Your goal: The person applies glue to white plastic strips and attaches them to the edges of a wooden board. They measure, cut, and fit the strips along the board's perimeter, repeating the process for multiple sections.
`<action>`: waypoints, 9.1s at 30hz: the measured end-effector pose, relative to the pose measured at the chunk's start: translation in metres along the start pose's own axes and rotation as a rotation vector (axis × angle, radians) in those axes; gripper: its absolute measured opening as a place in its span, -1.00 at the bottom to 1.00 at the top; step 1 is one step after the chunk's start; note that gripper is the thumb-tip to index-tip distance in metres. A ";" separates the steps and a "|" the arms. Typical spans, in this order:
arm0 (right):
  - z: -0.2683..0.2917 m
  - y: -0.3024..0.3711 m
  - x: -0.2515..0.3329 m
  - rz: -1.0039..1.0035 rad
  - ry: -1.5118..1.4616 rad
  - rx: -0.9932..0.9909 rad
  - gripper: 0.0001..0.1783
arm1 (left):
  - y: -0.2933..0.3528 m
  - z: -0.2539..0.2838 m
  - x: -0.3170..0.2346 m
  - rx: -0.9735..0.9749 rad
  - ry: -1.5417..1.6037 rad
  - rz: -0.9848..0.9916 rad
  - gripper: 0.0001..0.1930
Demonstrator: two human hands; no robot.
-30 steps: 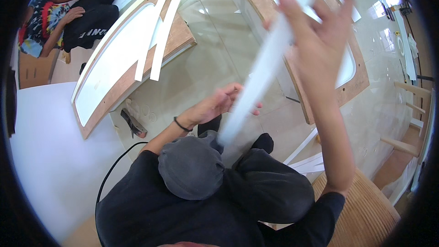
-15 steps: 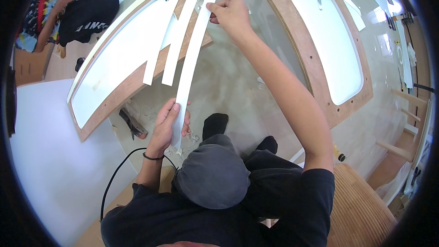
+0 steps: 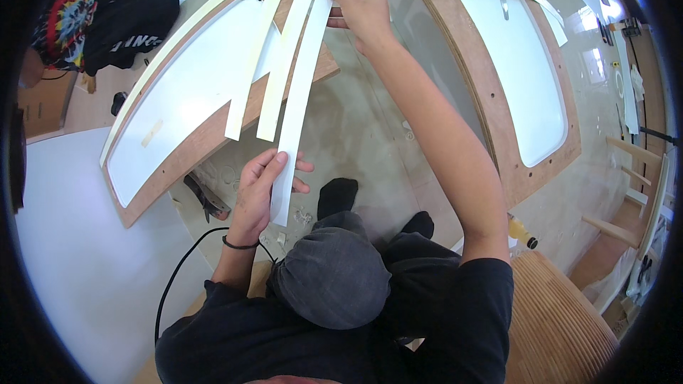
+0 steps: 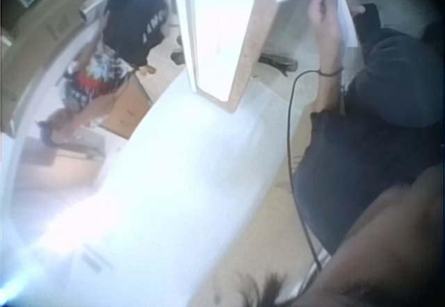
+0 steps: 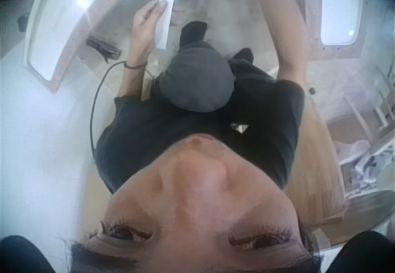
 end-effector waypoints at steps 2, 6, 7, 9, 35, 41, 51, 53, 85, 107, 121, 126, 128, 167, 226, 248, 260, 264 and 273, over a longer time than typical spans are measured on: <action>0.000 0.001 0.001 0.000 0.007 -0.010 -0.55 | 0.002 0.001 0.003 0.004 0.026 0.023 -0.64; -0.001 0.004 0.001 -0.012 0.023 -0.004 -0.54 | 0.006 0.002 0.007 0.026 0.046 0.038 -0.65; -0.002 0.005 0.000 -0.013 0.025 -0.002 -0.54 | 0.007 0.002 0.007 0.026 0.047 0.038 -0.65; -0.001 0.005 -0.001 -0.018 0.028 -0.012 -0.54 | 0.008 0.002 0.007 0.013 0.053 0.035 -0.66; -0.002 0.011 0.000 -0.033 0.057 0.012 -0.53 | -0.001 0.015 -0.006 -0.160 0.065 -0.101 -0.78; -0.002 0.012 0.002 -0.017 0.036 0.004 -0.54 | -0.001 0.016 -0.007 -0.169 0.082 -0.112 -0.80; -0.004 0.013 0.005 0.002 0.034 -0.003 -0.54 | 0.000 0.016 -0.006 -0.172 0.069 -0.109 -0.80; -0.004 0.013 0.006 0.013 0.031 -0.006 -0.55 | 0.001 0.016 -0.005 -0.179 0.071 -0.110 -0.80; -0.004 0.016 0.006 -0.010 -0.003 -0.026 -0.52 | 0.004 0.017 -0.004 -0.222 0.047 -0.130 -0.79; 0.370 0.415 0.111 0.509 -0.217 -1.120 -0.60 | 0.033 -0.277 0.070 0.989 -0.735 0.150 -0.72; 0.443 0.320 0.028 0.214 -0.208 -0.861 -0.26 | 0.031 -0.298 0.138 0.746 -0.535 0.558 -0.45; 0.443 0.311 0.032 0.243 -0.168 -0.867 -0.20 | 0.029 -0.300 0.129 0.714 -0.419 0.568 -0.47; 0.444 0.308 0.032 0.251 -0.166 -0.882 -0.21 | 0.026 -0.301 0.131 0.691 -0.395 0.583 -0.48; 0.459 0.295 0.025 0.273 -0.105 -0.904 -0.35 | 0.021 -0.295 0.135 0.641 -0.387 0.591 -0.54; 0.448 0.302 0.037 0.271 -0.156 -0.933 -0.24 | 0.019 -0.295 0.133 0.557 -0.352 0.510 -0.57; 0.308 0.502 -0.180 -0.144 0.436 -1.105 -0.75 | 0.015 -0.312 -0.029 0.605 -0.615 -0.640 -0.68; 0.312 0.384 0.059 0.545 0.464 -1.000 -0.77 | 0.008 -0.186 -0.098 0.009 -0.618 -1.137 -0.68; 0.267 0.256 0.136 0.606 0.940 -0.627 -0.71 | 0.005 -0.158 -0.103 -0.110 -0.568 -1.102 -0.68; 0.216 0.080 0.135 0.500 1.448 -0.604 -0.66 | 0.014 -0.142 -0.100 -0.142 -0.657 -1.239 -0.66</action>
Point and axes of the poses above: each hand's wrist, its own y-axis away from the middle knuckle, its own z-axis out of the back of the hand, x = y × z, the point moved 8 cm from there along -y, towards the middle knuckle, and after that the axes turned 2 degrees about y, right-handed, at the moved point
